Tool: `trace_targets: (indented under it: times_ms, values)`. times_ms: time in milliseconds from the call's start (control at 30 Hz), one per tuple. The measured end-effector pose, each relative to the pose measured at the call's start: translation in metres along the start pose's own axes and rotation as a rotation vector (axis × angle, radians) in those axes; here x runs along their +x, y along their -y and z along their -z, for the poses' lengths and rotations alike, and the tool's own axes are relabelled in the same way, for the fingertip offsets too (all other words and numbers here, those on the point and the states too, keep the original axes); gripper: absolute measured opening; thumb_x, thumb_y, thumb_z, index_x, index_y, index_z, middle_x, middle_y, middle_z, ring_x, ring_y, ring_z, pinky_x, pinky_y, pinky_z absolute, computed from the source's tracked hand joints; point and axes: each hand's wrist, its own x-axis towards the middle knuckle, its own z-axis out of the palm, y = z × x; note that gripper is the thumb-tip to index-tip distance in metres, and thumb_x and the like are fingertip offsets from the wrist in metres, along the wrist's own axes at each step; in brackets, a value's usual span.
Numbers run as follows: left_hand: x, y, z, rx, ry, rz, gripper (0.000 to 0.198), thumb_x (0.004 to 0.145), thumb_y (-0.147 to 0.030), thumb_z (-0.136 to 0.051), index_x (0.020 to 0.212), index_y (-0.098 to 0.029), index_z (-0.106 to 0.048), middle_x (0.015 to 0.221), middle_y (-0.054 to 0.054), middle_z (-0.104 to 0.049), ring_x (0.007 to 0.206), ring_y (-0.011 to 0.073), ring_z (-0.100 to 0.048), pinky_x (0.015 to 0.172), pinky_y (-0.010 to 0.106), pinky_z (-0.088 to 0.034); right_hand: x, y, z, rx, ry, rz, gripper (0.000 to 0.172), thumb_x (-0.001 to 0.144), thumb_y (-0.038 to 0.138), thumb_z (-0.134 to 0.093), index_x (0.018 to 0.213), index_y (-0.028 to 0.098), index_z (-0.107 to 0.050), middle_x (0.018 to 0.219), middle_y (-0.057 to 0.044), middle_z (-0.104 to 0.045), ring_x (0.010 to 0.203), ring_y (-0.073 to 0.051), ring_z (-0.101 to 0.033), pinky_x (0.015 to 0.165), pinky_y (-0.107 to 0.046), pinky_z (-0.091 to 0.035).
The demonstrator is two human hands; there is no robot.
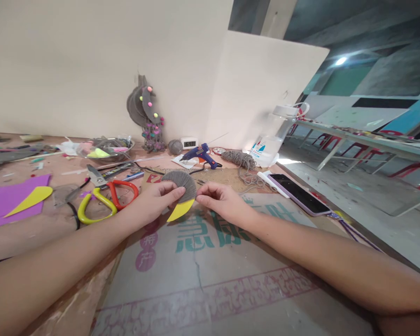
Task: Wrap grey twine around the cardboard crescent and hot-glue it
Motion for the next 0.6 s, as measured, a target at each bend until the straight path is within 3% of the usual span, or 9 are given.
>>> trace_targets:
  times_ms: [367, 500, 600]
  values:
    - [0.0000, -0.0010, -0.0006, -0.028, 0.023, -0.006, 0.034, 0.076, -0.046, -0.051, 0.059, -0.018, -0.046, 0.053, -0.005, -0.042, 0.045, 0.0072, -0.038, 0.042, 0.019, -0.029, -0.0009, 0.0047, 0.0011, -0.076, -0.044, 0.026, 0.021, 0.081, 0.034, -0.050, 0.075, 0.016, -0.058, 0.064, 0.002, -0.047, 0.058, -0.009, -0.041, 0.054, -0.023, -0.034]
    - [-0.0009, -0.0009, -0.0003, 0.026, 0.012, -0.016, 0.035, 0.078, -0.048, -0.049, 0.060, -0.017, -0.047, 0.056, -0.004, -0.044, 0.049, 0.0079, -0.041, 0.045, 0.019, -0.032, -0.0012, 0.0037, 0.0049, -0.122, -0.174, 0.075, 0.026, 0.084, 0.038, -0.045, 0.086, 0.017, -0.060, 0.077, -0.002, -0.054, 0.069, -0.012, -0.047, 0.061, -0.024, -0.036]
    - [-0.0008, -0.0009, -0.0001, 0.052, -0.026, -0.021, 0.036, 0.078, -0.048, -0.048, 0.059, -0.017, -0.047, 0.054, -0.004, -0.044, 0.047, 0.0077, -0.040, 0.044, 0.018, -0.030, -0.0014, 0.0019, 0.0043, -0.157, -0.182, 0.045, 0.028, 0.082, 0.042, -0.048, 0.093, 0.017, -0.058, 0.069, 0.001, -0.050, 0.062, -0.011, -0.043, 0.058, -0.024, -0.035]
